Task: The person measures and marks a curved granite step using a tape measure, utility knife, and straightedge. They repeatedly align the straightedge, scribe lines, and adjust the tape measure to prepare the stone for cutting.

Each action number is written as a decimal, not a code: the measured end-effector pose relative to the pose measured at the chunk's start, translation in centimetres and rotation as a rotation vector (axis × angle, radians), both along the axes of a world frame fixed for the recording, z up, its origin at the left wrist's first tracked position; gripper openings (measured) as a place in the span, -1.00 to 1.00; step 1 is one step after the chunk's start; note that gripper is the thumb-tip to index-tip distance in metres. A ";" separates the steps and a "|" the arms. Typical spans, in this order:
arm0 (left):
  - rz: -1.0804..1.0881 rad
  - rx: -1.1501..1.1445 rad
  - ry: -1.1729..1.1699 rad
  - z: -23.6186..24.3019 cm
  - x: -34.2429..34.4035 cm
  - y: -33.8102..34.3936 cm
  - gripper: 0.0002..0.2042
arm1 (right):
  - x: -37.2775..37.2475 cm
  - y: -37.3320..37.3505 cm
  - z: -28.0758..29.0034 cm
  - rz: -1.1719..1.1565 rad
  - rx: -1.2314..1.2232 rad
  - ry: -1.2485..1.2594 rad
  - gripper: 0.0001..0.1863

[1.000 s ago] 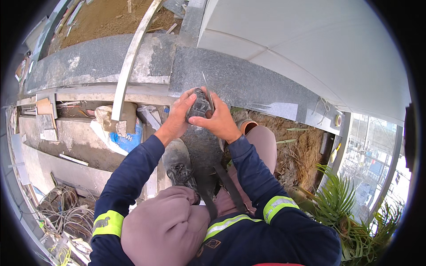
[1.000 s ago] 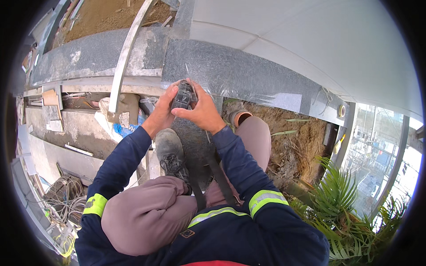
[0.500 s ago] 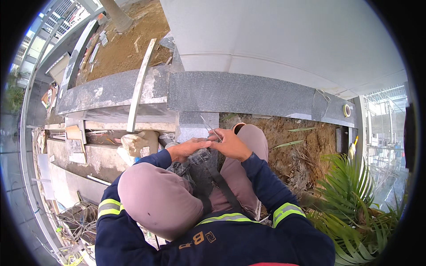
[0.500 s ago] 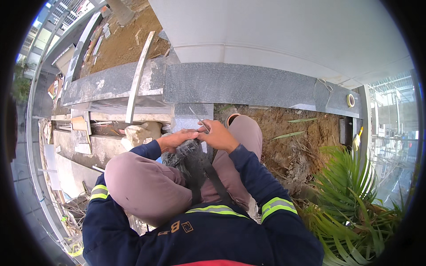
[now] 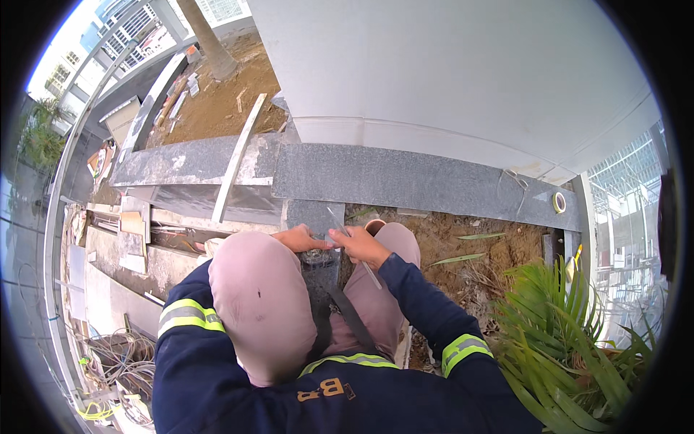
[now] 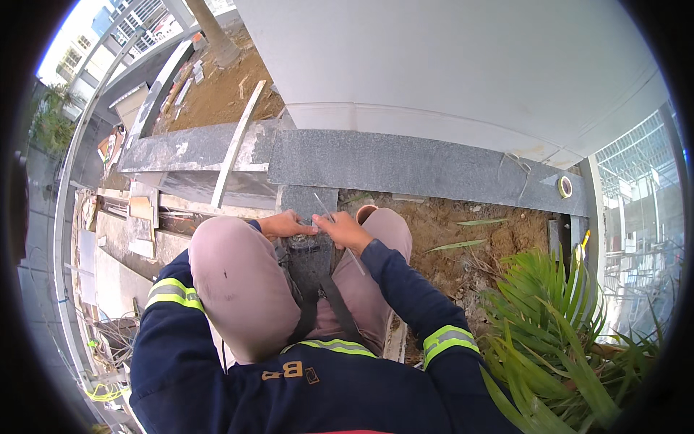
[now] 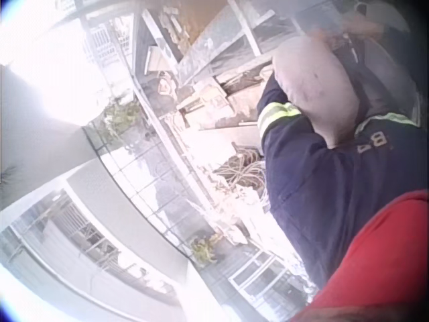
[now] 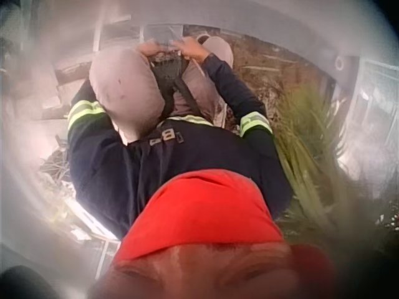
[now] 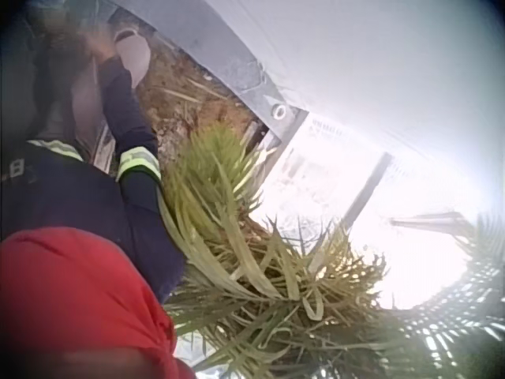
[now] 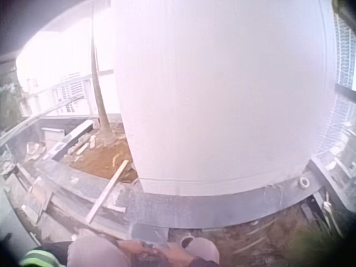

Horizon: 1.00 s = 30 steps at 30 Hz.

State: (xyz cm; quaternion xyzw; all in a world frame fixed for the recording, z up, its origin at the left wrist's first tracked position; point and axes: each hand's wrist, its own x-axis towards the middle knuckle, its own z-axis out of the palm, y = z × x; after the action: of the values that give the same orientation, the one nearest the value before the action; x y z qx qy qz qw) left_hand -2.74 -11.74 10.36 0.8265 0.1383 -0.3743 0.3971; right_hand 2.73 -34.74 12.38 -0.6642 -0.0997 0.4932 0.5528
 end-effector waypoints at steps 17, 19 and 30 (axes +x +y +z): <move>0.696 -1.480 -0.142 2.8 7.7 0.4 -0.50 | 10.3 6.2 2.2 -0.285 0.314 0.021 -0.43; 0.724 -1.438 -0.178 0.5 8.1 2.2 -0.48 | 11.0 8.1 3.5 -0.215 0.134 -0.002 -0.46; 0.439 -0.640 -0.051 -5.5 0.8 11.3 -0.28 | 13.0 15.1 -2.4 -0.158 0.134 0.141 -0.69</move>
State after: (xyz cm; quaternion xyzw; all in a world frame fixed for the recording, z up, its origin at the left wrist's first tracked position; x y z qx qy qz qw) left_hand -1.91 -0.47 4.83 0.6206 0.1780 -0.2838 0.7090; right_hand 15.71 -19.59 9.98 -0.5952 -0.0405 0.4859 0.6388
